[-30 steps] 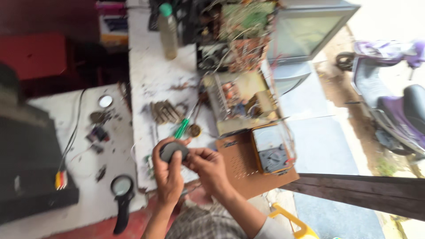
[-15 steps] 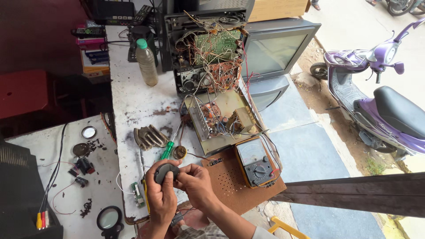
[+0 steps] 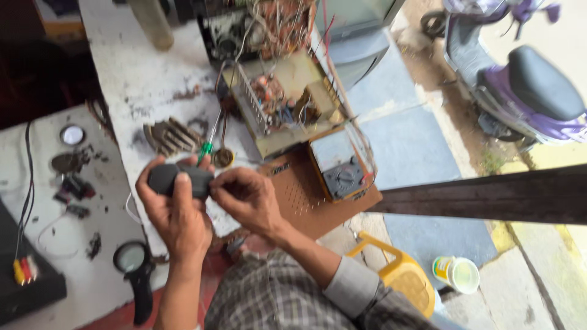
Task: The person works on a disassembled television, connecting wires to a circuit board and testing connections with a multimeter. They retrieve a small electronic component from a shelf and integrate it into the wiring setup.
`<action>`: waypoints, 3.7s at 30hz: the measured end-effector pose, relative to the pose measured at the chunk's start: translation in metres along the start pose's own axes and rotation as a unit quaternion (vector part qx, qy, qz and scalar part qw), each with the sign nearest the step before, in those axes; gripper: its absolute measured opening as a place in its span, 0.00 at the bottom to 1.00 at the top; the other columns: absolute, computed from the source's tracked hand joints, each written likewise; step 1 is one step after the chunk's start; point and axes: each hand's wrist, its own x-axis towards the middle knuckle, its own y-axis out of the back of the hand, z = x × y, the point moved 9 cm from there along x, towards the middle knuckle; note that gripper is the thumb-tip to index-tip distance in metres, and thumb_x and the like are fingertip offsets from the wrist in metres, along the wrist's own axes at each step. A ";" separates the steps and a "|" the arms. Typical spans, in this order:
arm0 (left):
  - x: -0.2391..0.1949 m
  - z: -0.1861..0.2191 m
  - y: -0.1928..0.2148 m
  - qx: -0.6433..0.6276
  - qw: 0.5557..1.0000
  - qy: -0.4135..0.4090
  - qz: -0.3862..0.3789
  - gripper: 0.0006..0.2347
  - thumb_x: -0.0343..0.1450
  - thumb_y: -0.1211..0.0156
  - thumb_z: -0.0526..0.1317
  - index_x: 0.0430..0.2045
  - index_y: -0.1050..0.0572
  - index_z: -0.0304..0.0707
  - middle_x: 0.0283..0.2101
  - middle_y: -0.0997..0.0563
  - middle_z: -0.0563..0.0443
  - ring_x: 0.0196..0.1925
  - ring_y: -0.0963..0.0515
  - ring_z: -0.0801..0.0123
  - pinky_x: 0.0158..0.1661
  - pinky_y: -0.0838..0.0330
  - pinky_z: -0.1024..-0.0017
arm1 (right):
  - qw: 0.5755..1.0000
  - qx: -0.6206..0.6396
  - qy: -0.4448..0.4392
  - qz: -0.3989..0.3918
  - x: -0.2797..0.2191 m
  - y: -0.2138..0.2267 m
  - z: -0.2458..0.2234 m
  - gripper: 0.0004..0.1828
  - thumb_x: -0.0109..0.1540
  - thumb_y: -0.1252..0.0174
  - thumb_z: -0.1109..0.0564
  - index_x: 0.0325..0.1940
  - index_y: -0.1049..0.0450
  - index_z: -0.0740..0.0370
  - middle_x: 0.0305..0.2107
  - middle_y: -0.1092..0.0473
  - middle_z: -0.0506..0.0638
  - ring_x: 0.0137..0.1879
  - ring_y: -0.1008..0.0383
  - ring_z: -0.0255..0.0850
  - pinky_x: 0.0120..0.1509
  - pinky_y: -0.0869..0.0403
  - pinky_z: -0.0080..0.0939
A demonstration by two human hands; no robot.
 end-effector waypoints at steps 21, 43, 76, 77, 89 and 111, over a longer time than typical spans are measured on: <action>0.009 0.016 -0.022 -0.083 0.995 0.020 -0.048 0.14 0.81 0.54 0.32 0.61 0.43 0.37 0.54 0.26 0.36 0.58 0.19 0.48 0.58 0.21 0.57 | 0.994 0.042 0.087 -0.047 0.012 0.010 -0.038 0.12 0.64 0.37 0.71 0.51 0.26 0.71 0.40 0.23 0.51 0.47 0.21 0.32 0.52 0.22 0.29; 0.000 0.026 -0.014 -0.003 0.999 -0.011 -0.050 0.11 0.82 0.56 0.33 0.58 0.44 0.36 0.50 0.25 0.38 0.54 0.17 0.53 0.54 0.19 0.60 | 0.981 -0.139 0.137 -0.005 0.000 -0.004 -0.067 0.12 0.59 0.31 0.68 0.46 0.22 0.66 0.35 0.21 0.50 0.42 0.21 0.30 0.48 0.22 0.31; -0.016 0.005 0.053 0.067 0.997 -0.047 -0.010 0.14 0.82 0.55 0.32 0.63 0.44 0.34 0.53 0.25 0.36 0.59 0.20 0.53 0.62 0.23 0.58 | 0.953 0.214 -0.211 -0.035 -0.010 -0.028 0.061 0.06 0.66 0.38 0.67 0.46 0.26 0.74 0.37 0.24 0.58 0.38 0.21 0.41 0.44 0.21 0.36; -0.015 0.006 0.060 0.049 0.997 -0.051 0.003 0.14 0.83 0.55 0.32 0.63 0.44 0.33 0.55 0.25 0.35 0.60 0.20 0.53 0.64 0.24 0.58 | 0.952 0.210 -0.219 -0.036 -0.012 -0.027 0.065 0.06 0.66 0.38 0.68 0.46 0.27 0.75 0.37 0.24 0.58 0.38 0.21 0.42 0.43 0.21 0.36; 0.145 -0.025 0.180 0.294 0.945 0.029 0.141 0.20 0.69 0.40 0.31 0.55 0.38 0.36 0.45 0.22 0.41 0.43 0.14 0.53 0.40 0.17 0.64 | 0.938 0.208 -0.274 -0.031 -0.021 0.018 0.091 0.07 0.68 0.43 0.64 0.47 0.26 0.72 0.36 0.26 0.51 0.39 0.24 0.36 0.41 0.25 0.29; 0.111 -0.062 0.049 0.332 0.926 0.095 -0.152 0.08 0.74 0.41 0.39 0.39 0.20 0.35 0.33 0.16 0.52 0.26 0.18 0.75 0.28 0.19 0.74 | 0.992 0.000 -0.122 0.041 0.030 0.022 0.030 0.11 0.65 0.39 0.63 0.49 0.22 0.74 0.38 0.21 0.54 0.39 0.21 0.35 0.48 0.21 0.31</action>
